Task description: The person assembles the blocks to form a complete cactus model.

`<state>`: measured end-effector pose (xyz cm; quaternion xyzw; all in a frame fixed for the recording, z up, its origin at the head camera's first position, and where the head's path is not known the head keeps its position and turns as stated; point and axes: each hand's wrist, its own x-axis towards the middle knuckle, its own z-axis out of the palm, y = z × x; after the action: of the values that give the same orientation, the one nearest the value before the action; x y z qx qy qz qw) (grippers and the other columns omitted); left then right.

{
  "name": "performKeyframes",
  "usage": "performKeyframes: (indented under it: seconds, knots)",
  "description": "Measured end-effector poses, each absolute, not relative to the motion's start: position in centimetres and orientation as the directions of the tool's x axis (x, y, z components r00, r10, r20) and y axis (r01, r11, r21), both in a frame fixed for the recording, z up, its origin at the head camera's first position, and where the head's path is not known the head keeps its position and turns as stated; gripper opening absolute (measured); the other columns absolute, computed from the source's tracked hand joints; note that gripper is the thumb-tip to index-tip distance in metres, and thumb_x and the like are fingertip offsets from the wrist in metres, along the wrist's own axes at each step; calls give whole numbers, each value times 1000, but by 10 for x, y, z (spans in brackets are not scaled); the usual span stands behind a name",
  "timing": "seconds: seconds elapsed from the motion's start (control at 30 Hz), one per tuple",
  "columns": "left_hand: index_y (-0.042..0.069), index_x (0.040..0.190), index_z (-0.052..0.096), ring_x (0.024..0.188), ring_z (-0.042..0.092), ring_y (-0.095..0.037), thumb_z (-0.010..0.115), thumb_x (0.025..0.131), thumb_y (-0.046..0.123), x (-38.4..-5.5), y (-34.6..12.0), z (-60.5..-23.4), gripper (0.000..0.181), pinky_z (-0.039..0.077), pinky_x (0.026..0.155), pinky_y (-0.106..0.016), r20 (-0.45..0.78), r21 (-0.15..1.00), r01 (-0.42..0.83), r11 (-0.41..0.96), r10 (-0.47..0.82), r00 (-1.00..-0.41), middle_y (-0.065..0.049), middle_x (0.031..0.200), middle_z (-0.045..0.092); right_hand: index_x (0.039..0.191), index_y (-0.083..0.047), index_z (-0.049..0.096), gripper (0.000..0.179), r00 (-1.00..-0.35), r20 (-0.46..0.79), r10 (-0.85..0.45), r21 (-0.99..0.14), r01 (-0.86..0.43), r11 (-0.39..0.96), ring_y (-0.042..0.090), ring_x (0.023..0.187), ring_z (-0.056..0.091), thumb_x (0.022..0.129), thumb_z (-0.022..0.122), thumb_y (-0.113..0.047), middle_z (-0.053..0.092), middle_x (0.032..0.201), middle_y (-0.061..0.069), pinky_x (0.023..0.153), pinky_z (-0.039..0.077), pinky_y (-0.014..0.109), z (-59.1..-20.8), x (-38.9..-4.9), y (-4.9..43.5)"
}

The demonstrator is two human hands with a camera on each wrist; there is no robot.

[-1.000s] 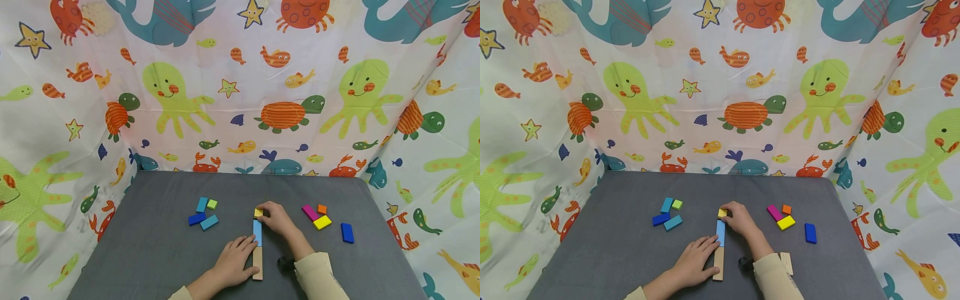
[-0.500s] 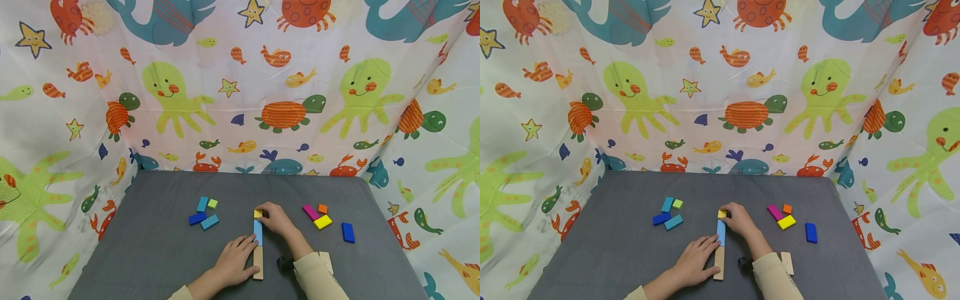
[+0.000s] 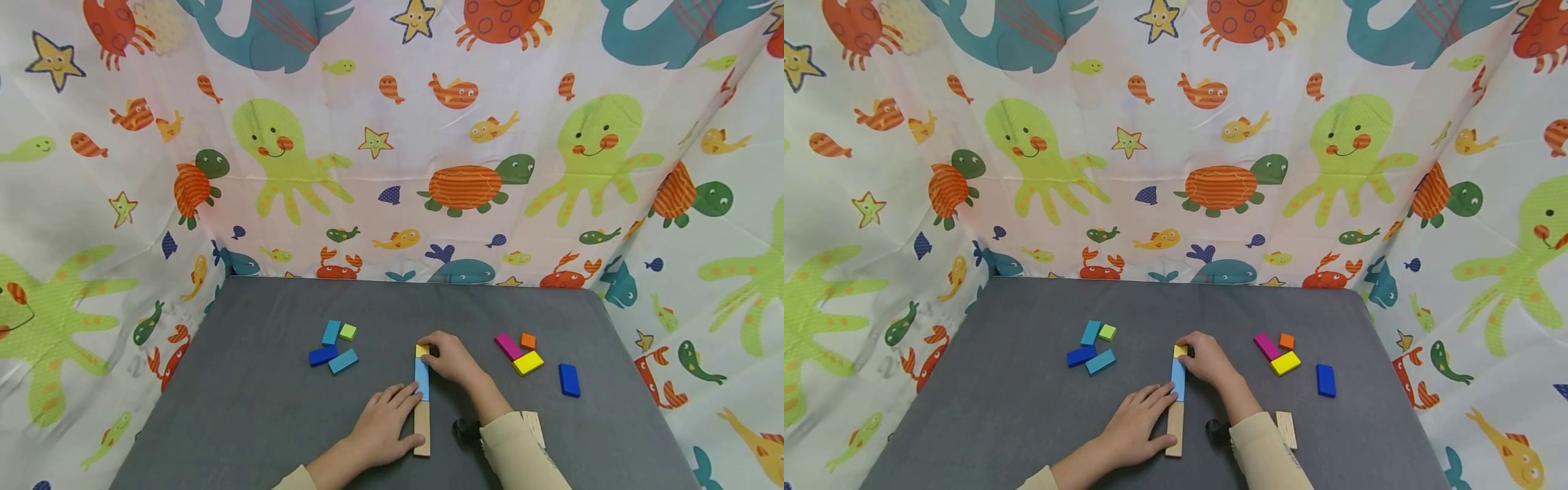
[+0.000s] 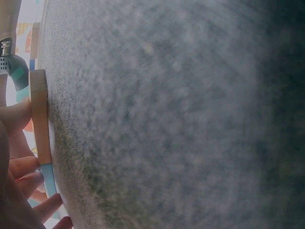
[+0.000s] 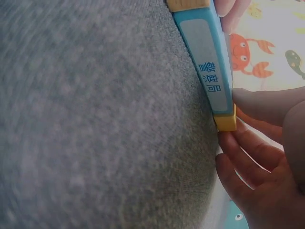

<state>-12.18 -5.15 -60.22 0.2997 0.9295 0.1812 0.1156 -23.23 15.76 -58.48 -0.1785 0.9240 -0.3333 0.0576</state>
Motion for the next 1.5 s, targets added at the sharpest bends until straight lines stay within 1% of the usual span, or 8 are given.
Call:
performKeyframes:
  seconds: [0.1,0.37,0.57,0.8,1.0,1.1,1.27,1.5]
  knots:
    - [30,157,36,147,35,-23,55,95,65,-121,-52,-601,74,38,111,-56,-105,411,515,752,601,-793,8,166,26,118,-5,73,28,-931,14,-366,-641,-289,711,24,103,63,91,74,-12,69,117,10,97,53,49,-585,-232,157]
    - [29,156,37,147,35,-22,59,95,61,-120,-50,-593,72,37,112,-55,-132,427,487,762,585,-800,8,166,27,120,-8,73,28,-931,31,-363,-649,-295,701,23,105,63,92,74,-12,68,119,9,98,52,48,-586,-231,158]
    - [30,156,38,147,35,-22,58,94,63,-119,-50,-596,73,37,111,-57,-130,422,488,764,584,-802,9,166,27,121,-8,72,29,-930,73,-360,-670,-313,673,25,109,64,92,74,-12,67,121,9,99,52,50,-583,-227,161]
    - [29,156,38,147,36,-23,57,94,63,-118,-50,-599,73,37,111,-57,-114,420,501,757,591,-798,7,166,27,122,-12,72,30,-936,104,-336,-657,-318,683,24,112,65,92,74,-14,68,121,4,97,53,49,-575,-218,167]
    - [29,156,38,147,35,-23,59,94,62,-118,-50,-598,73,36,112,-56,-113,423,490,762,581,-806,7,166,28,126,-10,70,34,-932,151,-330,-658,-344,670,27,112,66,93,74,-15,69,121,4,95,55,50,-561,-207,176]
    - [30,156,38,146,36,-22,58,94,63,-118,-51,-600,73,37,112,-56,-105,419,492,763,579,-808,8,166,29,127,-10,70,35,-935,157,-319,-664,-339,667,27,112,66,92,75,-15,69,122,4,96,55,49,-555,-201,179]
    - [30,156,39,146,37,-23,59,93,64,-118,-50,-601,74,37,111,-56,-101,405,498,767,579,-809,8,166,29,127,-12,70,38,-951,153,-270,-662,-301,686,23,111,66,91,77,-16,70,123,2,96,55,47,-549,-192,186]
    - [31,156,38,146,36,-22,59,93,65,-118,-49,-600,74,36,112,-56,-121,398,482,780,565,-816,10,166,28,128,-13,69,40,-966,145,-216,-660,-257,706,27,108,66,89,78,-16,70,122,3,96,55,48,-545,-177,198]
